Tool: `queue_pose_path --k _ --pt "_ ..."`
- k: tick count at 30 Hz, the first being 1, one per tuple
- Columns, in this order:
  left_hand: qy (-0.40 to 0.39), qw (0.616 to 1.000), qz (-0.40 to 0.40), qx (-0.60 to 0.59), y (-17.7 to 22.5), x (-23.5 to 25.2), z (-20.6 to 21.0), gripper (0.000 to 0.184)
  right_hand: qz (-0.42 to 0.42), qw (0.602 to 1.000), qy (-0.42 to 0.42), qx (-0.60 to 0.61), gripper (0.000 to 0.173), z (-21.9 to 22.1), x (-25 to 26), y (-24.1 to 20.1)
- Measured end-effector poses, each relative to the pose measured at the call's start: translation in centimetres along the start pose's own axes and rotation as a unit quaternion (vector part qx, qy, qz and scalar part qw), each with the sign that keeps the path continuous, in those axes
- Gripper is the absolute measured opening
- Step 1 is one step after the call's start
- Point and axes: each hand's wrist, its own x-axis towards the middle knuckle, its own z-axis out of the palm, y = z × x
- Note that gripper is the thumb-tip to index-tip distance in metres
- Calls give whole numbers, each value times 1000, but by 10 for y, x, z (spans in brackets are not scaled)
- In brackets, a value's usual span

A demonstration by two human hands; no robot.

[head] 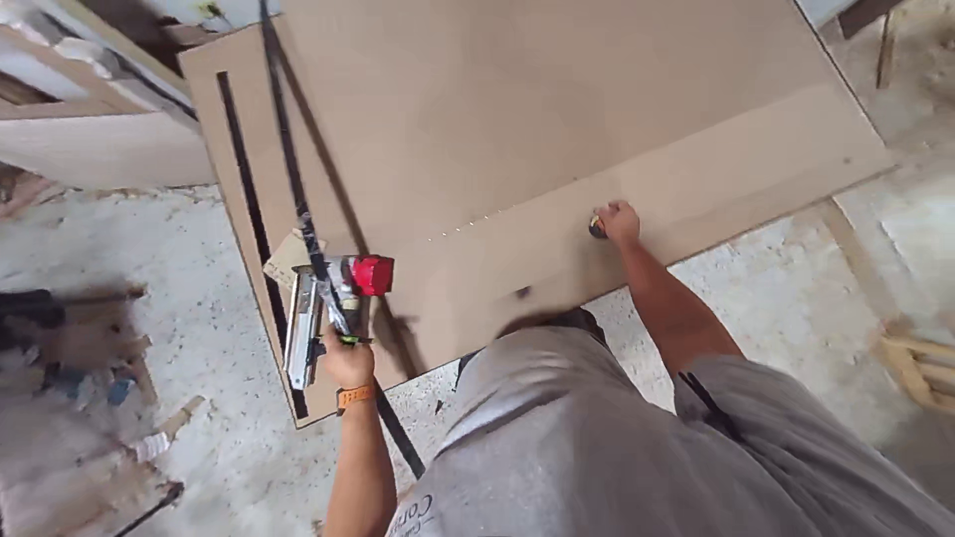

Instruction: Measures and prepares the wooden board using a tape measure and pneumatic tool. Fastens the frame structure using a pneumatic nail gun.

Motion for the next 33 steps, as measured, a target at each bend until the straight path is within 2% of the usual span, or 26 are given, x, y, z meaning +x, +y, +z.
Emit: queue_pose_path --k 2,5,8,10,12,14,18,20,22,24,26,28,29,30,31,33 --pt "-11 997 14 -72 23 -11 0 63 16 998 41 42 64 -18 27 22" --pt "-56 987 17 -149 70 -19 12 59 2 997 68 48 58 -41 57 48" --pt "-65 989 -19 -133 120 -21 39 58 -103 990 93 -32 66 -65 60 69" --pt "-51 990 -27 -131 150 -15 65 63 -195 974 41 -112 73 -76 54 79" --pt "-52 989 -22 -136 176 -7 89 69 -228 960 -19 -161 71 -79 56 86" --pt "-57 990 -27 -127 202 1 113 68 -188 970 -31 -151 69 -88 85 83" --pt "-90 980 -71 -162 244 -5 162 64 -36 997 50 -41 84 -118 154 69" --pt "-102 973 -84 -189 266 -8 184 61 -14 997 76 -19 87 -127 159 65" --pt "-124 966 -90 -208 284 -8 205 60 -63 995 66 -50 82 -131 129 66" --pt "-143 966 -90 -194 299 -16 223 49 -144 986 5 -81 71 -119 73 81" --pt "-173 975 -81 -115 310 -34 234 39 -221 964 -137 -59 64 -89 2 106" --pt "-249 964 -64 -67 316 -57 242 41 -255 919 -301 -10 75 -53 -61 127" --pt "-292 952 -47 -73 316 -71 244 40 -257 901 -349 10 79 -37 -86 134" --pt "-327 941 -31 -76 316 -83 243 39 -248 891 -381 6 86 -25 -106 138" --pt "-344 937 -7 -65 312 -94 238 38 -245 890 -384 -4 83 -15 -119 141" --pt "-330 942 55 -19 295 -105 217 36 -235 905 -351 -39 60 -6 -129 144"
